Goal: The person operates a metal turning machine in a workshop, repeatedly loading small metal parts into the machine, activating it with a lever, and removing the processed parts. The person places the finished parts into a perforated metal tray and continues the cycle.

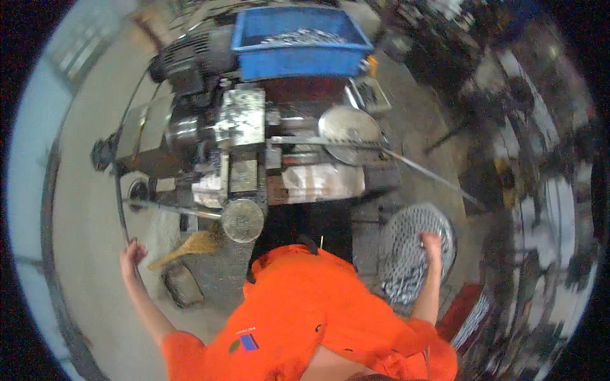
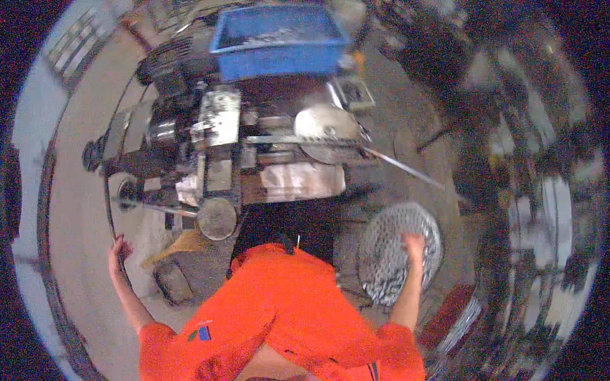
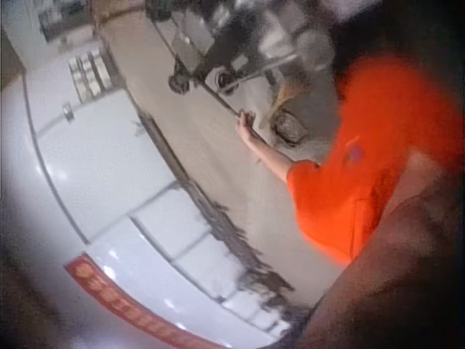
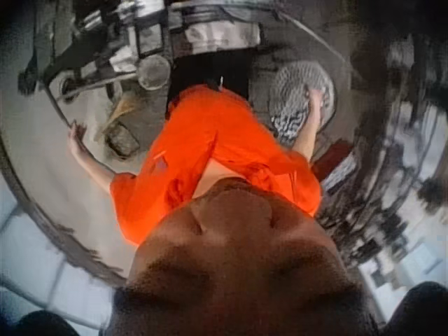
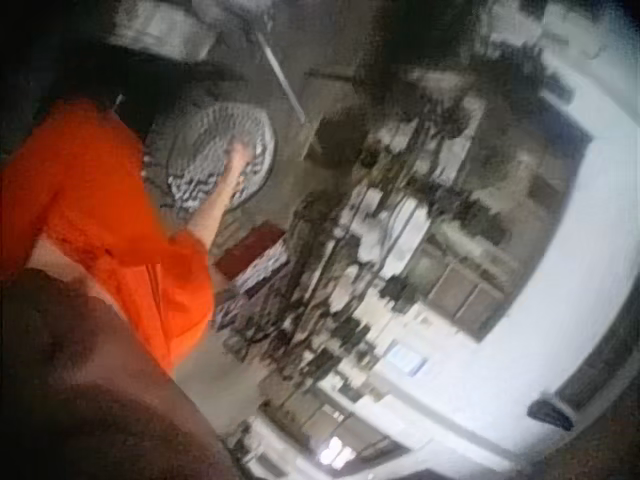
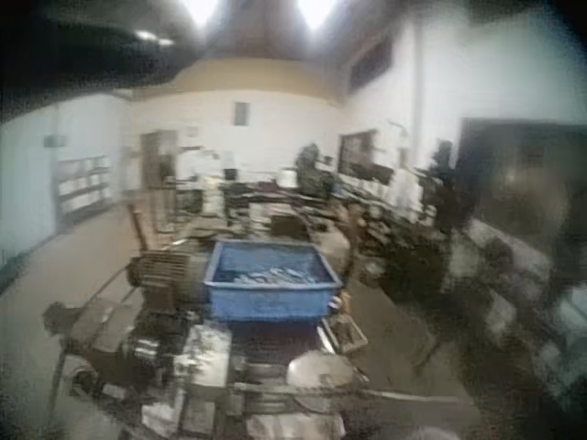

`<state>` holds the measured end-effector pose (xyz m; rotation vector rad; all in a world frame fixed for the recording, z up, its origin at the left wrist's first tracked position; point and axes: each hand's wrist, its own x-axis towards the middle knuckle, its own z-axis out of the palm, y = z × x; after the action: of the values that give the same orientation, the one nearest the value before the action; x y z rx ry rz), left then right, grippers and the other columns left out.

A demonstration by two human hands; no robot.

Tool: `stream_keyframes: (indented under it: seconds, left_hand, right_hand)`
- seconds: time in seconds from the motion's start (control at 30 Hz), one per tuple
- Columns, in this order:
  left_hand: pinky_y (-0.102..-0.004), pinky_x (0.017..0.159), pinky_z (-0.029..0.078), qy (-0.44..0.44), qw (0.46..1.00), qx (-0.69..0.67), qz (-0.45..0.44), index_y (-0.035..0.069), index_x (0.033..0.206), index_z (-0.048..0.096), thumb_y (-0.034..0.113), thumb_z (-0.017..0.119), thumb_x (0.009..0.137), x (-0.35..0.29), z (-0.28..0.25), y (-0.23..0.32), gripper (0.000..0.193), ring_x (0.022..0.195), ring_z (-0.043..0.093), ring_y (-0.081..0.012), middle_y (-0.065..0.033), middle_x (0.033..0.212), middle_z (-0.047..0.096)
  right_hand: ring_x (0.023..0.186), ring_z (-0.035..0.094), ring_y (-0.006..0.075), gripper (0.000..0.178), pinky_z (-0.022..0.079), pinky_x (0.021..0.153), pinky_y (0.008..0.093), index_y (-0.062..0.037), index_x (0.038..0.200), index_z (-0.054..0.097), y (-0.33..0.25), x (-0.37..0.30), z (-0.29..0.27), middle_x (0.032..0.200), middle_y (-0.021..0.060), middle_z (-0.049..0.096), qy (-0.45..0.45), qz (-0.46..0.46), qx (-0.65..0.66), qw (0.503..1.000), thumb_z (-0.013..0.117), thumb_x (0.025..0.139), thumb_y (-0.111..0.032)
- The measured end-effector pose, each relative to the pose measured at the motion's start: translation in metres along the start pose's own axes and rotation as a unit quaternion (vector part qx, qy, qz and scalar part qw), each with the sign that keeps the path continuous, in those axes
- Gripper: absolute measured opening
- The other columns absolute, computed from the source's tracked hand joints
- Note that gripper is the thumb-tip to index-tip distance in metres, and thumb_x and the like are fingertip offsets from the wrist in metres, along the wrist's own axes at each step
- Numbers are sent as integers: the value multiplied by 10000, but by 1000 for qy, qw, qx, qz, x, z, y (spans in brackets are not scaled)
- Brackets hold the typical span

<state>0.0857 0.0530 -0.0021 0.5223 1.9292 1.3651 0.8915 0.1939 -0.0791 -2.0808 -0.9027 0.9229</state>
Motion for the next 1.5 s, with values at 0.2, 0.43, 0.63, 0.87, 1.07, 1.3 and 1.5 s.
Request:
stream_keyframes:
  seconds: [0.2,0.43,0.63,0.87,1.07,1.3,1.5]
  left_hand:
    - [-271,567,466,9,1000,14,-11,-24,905,511,260,598,713,0,-6,-7,354,590,550,-148,-82,697,557]
    - [-290,573,454,85,976,200,0,-11,904,519,273,607,689,-11,-3,4,367,598,552,-171,-97,677,563]
    - [-417,674,421,122,847,515,52,-34,899,498,244,601,643,-58,7,23,392,781,531,-367,-226,794,551]
    - [-430,618,429,231,845,478,67,-18,829,511,188,582,658,-62,2,-21,277,710,537,-369,-222,721,547]
    - [-421,644,433,210,824,525,33,-11,789,526,202,577,660,-55,2,-13,254,728,536,-355,-207,715,555]
    - [-398,597,444,259,725,637,-26,28,739,575,138,553,619,-11,-103,-17,165,625,556,-321,-155,641,562]
    - [-388,546,435,272,653,696,126,65,685,520,100,537,616,26,-156,-25,79,594,559,-278,-136,606,549]
  right_hand:
    - [747,545,170,255,415,652,244,18,781,630,-173,-21,110,745,95,581,-259,-344,-57,901,453,598,13]
    - [889,511,285,279,416,761,319,-88,762,650,-366,-119,299,953,143,518,-355,-693,-85,622,548,502,-74]
    - [843,528,305,264,443,737,343,8,710,605,-412,-155,414,883,176,529,-236,-737,-358,522,580,510,-163]
    - [726,556,307,171,457,677,332,-20,624,616,-407,-154,455,703,164,563,-308,-690,-277,593,554,520,-141]
    - [475,483,296,147,377,444,356,-43,472,474,-405,-131,476,486,116,472,-310,-753,-160,557,537,530,-162]
    - [497,509,327,259,416,501,362,29,484,508,-408,-151,451,515,183,488,-350,-621,-163,683,551,497,-225]
    - [598,497,338,260,385,534,359,51,489,461,-410,-151,453,580,197,464,-330,-612,-182,696,547,501,-194]
